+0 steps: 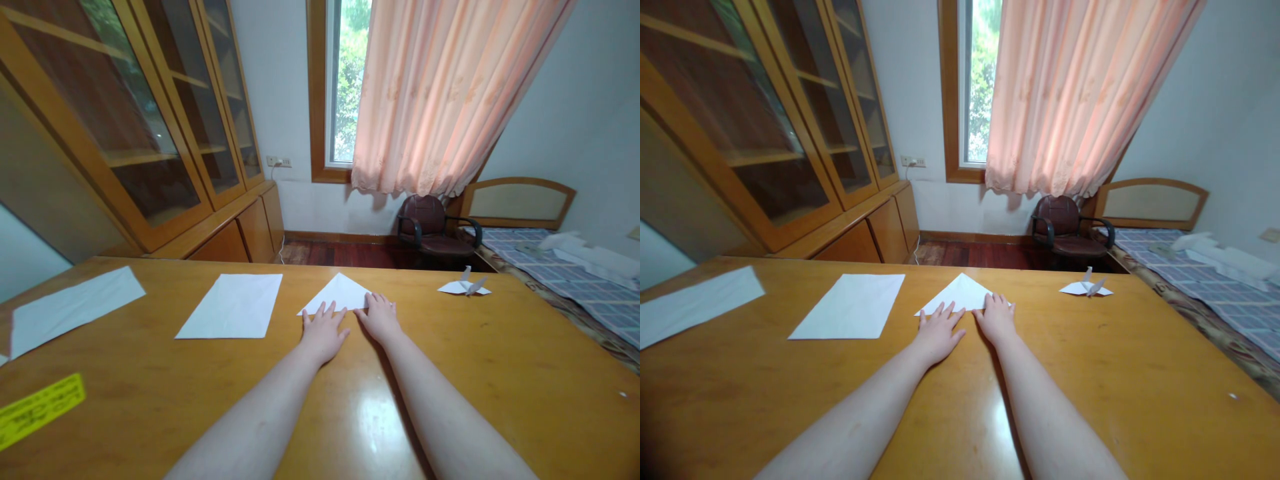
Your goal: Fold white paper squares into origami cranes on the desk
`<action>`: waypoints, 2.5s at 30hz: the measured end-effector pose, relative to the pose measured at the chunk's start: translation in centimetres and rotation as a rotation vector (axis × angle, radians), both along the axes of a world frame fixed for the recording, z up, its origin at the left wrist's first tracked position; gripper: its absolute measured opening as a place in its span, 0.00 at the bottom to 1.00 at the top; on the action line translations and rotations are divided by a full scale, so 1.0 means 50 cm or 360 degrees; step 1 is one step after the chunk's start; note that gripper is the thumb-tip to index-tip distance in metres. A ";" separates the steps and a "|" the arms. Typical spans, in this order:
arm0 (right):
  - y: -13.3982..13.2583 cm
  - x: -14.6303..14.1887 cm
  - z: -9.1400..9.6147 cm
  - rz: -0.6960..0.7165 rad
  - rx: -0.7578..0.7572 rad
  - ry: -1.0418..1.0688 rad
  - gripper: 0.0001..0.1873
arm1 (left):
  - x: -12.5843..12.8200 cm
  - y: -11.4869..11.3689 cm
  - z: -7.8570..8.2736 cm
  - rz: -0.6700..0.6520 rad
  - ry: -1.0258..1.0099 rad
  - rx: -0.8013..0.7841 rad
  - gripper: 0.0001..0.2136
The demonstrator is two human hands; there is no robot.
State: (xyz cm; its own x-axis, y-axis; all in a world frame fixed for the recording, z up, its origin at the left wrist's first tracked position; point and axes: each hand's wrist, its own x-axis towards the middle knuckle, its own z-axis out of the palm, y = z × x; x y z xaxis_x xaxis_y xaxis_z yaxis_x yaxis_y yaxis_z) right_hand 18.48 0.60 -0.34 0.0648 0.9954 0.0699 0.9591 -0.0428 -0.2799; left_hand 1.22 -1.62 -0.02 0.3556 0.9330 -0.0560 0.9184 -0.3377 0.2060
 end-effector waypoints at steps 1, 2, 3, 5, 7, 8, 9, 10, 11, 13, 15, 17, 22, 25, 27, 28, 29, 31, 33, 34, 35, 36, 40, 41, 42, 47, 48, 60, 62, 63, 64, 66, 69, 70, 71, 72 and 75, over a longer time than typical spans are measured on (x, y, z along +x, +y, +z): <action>0.000 0.000 0.001 0.0000 -0.0005 -0.0003 0.29 | 0.000 -0.001 0.000 0.0017 0.0002 -0.0001 0.27; 0.000 0.000 0.002 0.0000 -0.0011 -0.0007 0.29 | 0.000 -0.001 0.001 0.0033 0.0004 -0.0003 0.28; -0.001 -0.001 0.002 0.0000 -0.0017 -0.0013 0.29 | 0.000 -0.001 0.001 0.0046 0.0006 -0.0003 0.28; -0.001 -0.002 0.003 -0.0003 -0.0029 -0.0022 0.30 | 0.000 -0.001 0.001 0.0059 0.0006 0.0001 0.29; -0.001 -0.002 0.003 -0.0001 -0.0034 -0.0027 0.30 | 0.000 0.000 0.001 0.0072 0.0002 0.0007 0.29; -0.002 -0.002 0.003 0.0003 -0.0032 -0.0027 0.29 | 0.000 0.000 0.001 0.0082 0.0001 0.0005 0.30; -0.002 -0.002 0.002 0.0007 -0.0028 -0.0026 0.29 | -0.001 0.000 0.001 0.0092 0.0001 0.0002 0.30; -0.002 -0.002 0.002 0.0011 -0.0022 -0.0023 0.29 | -0.001 0.000 0.001 0.0102 0.0001 -0.0003 0.30; -0.002 -0.002 0.002 0.0015 -0.0017 -0.0021 0.29 | -0.002 0.000 0.001 0.0108 0.0002 -0.0010 0.30; -0.003 -0.002 0.002 0.0020 -0.0010 -0.0021 0.28 | -0.002 0.000 0.002 0.0113 0.0003 -0.0018 0.30; -0.003 -0.003 0.002 0.0022 -0.0004 -0.0024 0.28 | -0.003 0.000 0.004 0.0129 0.0007 -0.0019 0.30; -0.003 -0.003 0.002 0.0023 0.0000 -0.0024 0.28 | -0.003 -0.001 0.007 0.0146 0.0017 -0.0023 0.30; -0.003 -0.003 0.002 0.0014 0.0002 -0.0005 0.29 | -0.003 -0.002 0.014 0.0134 0.0050 -0.0044 0.30; -0.005 -0.005 0.006 0.0055 0.0044 0.0016 0.29 | -0.002 -0.003 0.015 0.0128 0.0068 -0.0052 0.30; -0.008 -0.010 0.010 0.0256 0.0091 0.0044 0.28 | -0.002 -0.004 0.014 0.0128 0.0068 -0.0038 0.30; -0.011 -0.012 0.012 0.0411 0.0094 0.0066 0.28 | -0.002 -0.004 0.013 0.0126 0.0064 -0.0030 0.30; -0.013 -0.015 0.013 0.0567 0.0078 0.0091 0.29 | -0.002 -0.004 0.012 0.0125 0.0059 -0.0025 0.30; -0.018 -0.021 0.014 0.0790 -0.0011 0.0136 0.31 | -0.002 -0.003 0.008 0.0129 0.0048 -0.0023 0.29; -0.022 -0.025 0.014 0.0867 -0.0125 0.0151 0.32 | -0.001 -0.003 0.005 0.0142 0.0039 -0.0020 0.29; -0.023 -0.026 0.014 0.0867 -0.0175 0.0147 0.32 | 0.000 -0.002 0.004 0.0152 0.0036 -0.0016 0.30; -0.023 -0.027 0.014 0.0860 -0.0218 0.0136 0.32 | 0.000 -0.002 0.003 0.0162 0.0035 -0.0015 0.30; -0.023 -0.026 0.014 0.0846 -0.0253 0.0121 0.31 | 0.001 -0.002 0.002 0.0168 0.0036 -0.0017 0.31; -0.018 -0.021 0.012 0.0752 -0.0297 0.0056 0.32 | 0.004 -0.001 0.001 0.0188 0.0070 -0.0033 0.34; -0.016 -0.019 0.011 0.0717 -0.0296 0.0040 0.32 | 0.004 -0.001 0.000 0.0193 0.0080 -0.0038 0.35; -0.014 -0.017 0.008 0.0674 -0.0294 0.0023 0.33 | 0.004 0.000 -0.001 0.0196 0.0089 -0.0045 0.36; -0.006 -0.005 -0.005 0.0450 -0.0283 -0.0044 0.35 | 0.006 0.006 -0.011 0.0217 0.0163 -0.0078 0.38; -0.004 -0.002 -0.007 0.0417 -0.0275 -0.0052 0.35 | 0.006 0.007 -0.014 0.0223 0.0179 -0.0076 0.39; 0.008 0.014 -0.017 0.0013 -0.0205 -0.0058 0.39 | 0.006 0.009 -0.011 0.0380 0.0225 -0.0065 0.40; 0.009 0.016 -0.018 -0.0030 -0.0188 -0.0039 0.38 | 0.004 0.012 -0.012 0.0496 0.0232 -0.0039 0.40; 0.010 0.017 -0.017 -0.0043 -0.0178 -0.0029 0.38 | 0.003 0.014 -0.013 0.0555 0.0232 -0.0025 0.40; 0.011 0.017 -0.017 -0.0049 -0.0169 -0.0019 0.37 | 0.000 0.017 -0.014 0.0607 0.0226 -0.0006 0.40; 0.012 0.017 -0.015 -0.0057 -0.0147 -0.0003 0.34 | -0.006 0.023 -0.014 0.0670 0.0190 0.0037 0.39; 0.011 0.017 -0.009 -0.0065 -0.0110 0.0008 0.31 | -0.018 0.034 -0.008 0.0672 0.0056 0.0067 0.34; 0.011 0.018 -0.006 -0.0063 -0.0090 0.0012 0.30 | -0.022 0.038 -0.004 0.0656 -0.0006 0.0048 0.32; 0.010 0.019 -0.003 -0.0063 -0.0072 0.0017 0.28 | -0.026 0.041 0.000 0.0647 -0.0070 0.0049 0.30; 0.010 0.020 0.000 -0.0061 -0.0052 0.0020 0.26 | -0.030 0.043 0.004 0.0678 -0.0120 0.0070 0.29; 0.008 0.024 0.010 -0.0057 -0.0007 0.0013 0.21 | -0.034 0.047 0.011 0.0696 -0.0170 0.0100 0.29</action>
